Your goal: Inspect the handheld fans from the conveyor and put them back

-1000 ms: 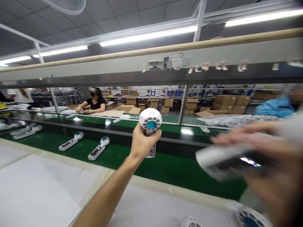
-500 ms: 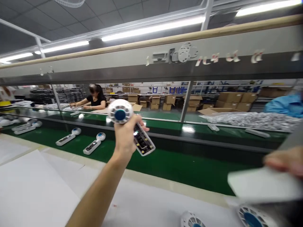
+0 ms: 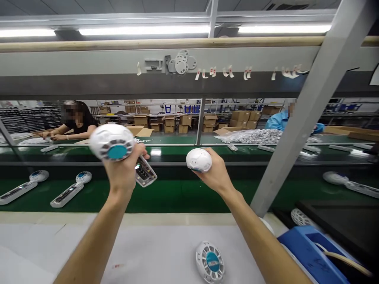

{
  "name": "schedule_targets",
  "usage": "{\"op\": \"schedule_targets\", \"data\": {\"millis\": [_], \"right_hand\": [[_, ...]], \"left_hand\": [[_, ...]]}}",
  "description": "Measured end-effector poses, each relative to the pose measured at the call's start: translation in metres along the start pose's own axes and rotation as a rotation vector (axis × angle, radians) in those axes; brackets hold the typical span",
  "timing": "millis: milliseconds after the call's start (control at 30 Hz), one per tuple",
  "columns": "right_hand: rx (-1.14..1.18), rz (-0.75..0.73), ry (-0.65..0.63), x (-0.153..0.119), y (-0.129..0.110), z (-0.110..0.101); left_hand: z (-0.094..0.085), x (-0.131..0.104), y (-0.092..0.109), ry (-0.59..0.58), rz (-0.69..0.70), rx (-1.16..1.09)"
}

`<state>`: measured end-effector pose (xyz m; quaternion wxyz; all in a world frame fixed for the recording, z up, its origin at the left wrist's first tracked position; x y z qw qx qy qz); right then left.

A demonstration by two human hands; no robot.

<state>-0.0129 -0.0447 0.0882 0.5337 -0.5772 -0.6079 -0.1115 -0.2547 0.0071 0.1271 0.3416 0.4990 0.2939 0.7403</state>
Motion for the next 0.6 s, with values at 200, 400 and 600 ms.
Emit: {"op": "schedule_targets", "data": {"millis": [200,400,600], "right_hand": [[-0.111,0.664,-0.415,-0.017,0.062,0.038],[-0.309,0.720,-0.425,-0.024,0.078,0.043],[-0.095,0.358,-0.085,0.006,0.046,-0.031]], "left_hand": [[0.018,0.005,-0.082,-0.392,-0.380,0.387],[0.019,-0.017,-0.159,-0.446,-0.372,0.673],[-0.002,-0.012,-0.186,-0.362,-0.251,0.963]]}}
Point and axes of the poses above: each hand's wrist, its own x-axis towards the middle knuckle, its own z-axis out of the palm, y = z × x, the point moved 1 cm from there along x, towards the middle knuckle, and after that the axes turned 8 degrees about y, right-handed, at the moved point
